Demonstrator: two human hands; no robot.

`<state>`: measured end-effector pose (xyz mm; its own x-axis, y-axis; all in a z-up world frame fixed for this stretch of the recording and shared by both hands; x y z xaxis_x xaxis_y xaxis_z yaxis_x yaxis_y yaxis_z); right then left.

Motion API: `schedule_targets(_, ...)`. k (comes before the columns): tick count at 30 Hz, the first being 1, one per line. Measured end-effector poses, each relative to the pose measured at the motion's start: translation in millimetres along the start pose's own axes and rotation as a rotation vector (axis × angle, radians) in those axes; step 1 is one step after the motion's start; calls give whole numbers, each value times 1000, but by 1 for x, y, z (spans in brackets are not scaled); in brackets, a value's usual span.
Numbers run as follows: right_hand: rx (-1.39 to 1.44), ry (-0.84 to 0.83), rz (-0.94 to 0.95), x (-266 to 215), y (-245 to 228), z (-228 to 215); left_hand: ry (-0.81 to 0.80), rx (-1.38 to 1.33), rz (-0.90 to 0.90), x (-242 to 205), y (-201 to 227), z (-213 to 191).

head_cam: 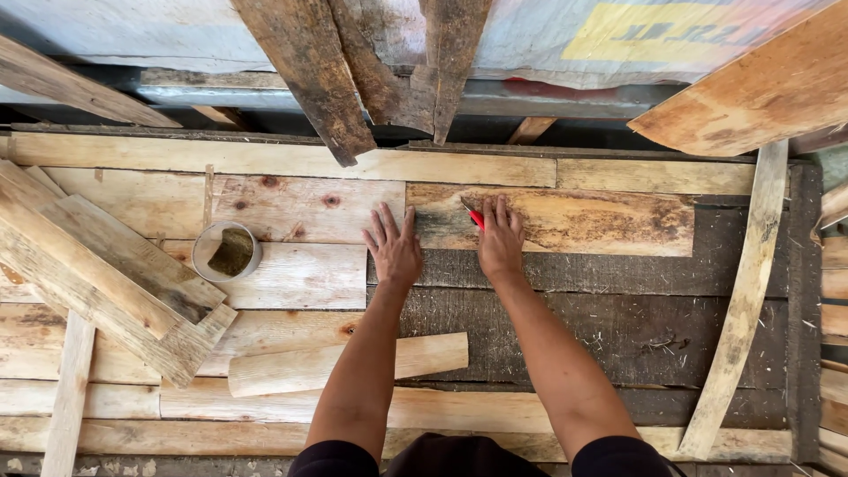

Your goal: Preparing and cutting thin wood or bark strips using a utility knife on a workbench.

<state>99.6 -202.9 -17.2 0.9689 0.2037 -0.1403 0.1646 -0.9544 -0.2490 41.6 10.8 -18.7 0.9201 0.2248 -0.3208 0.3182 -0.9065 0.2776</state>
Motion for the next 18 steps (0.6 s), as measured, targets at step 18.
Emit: schedule_targets(18, -39, -100, 13, 7, 7, 11, -60, 82, 59, -12, 7, -4)
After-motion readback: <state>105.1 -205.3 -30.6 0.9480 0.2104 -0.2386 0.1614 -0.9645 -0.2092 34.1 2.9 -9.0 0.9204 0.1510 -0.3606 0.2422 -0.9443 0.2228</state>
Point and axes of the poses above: each hand's wrist, its own x-axis towards the middle knuckle, its own z-axis out of the palm, y = z × x, the point moved 4 cm from there along x, towards the middle knuckle, and after that the axes turned 1 degree about -z, right-handed, at the moved point
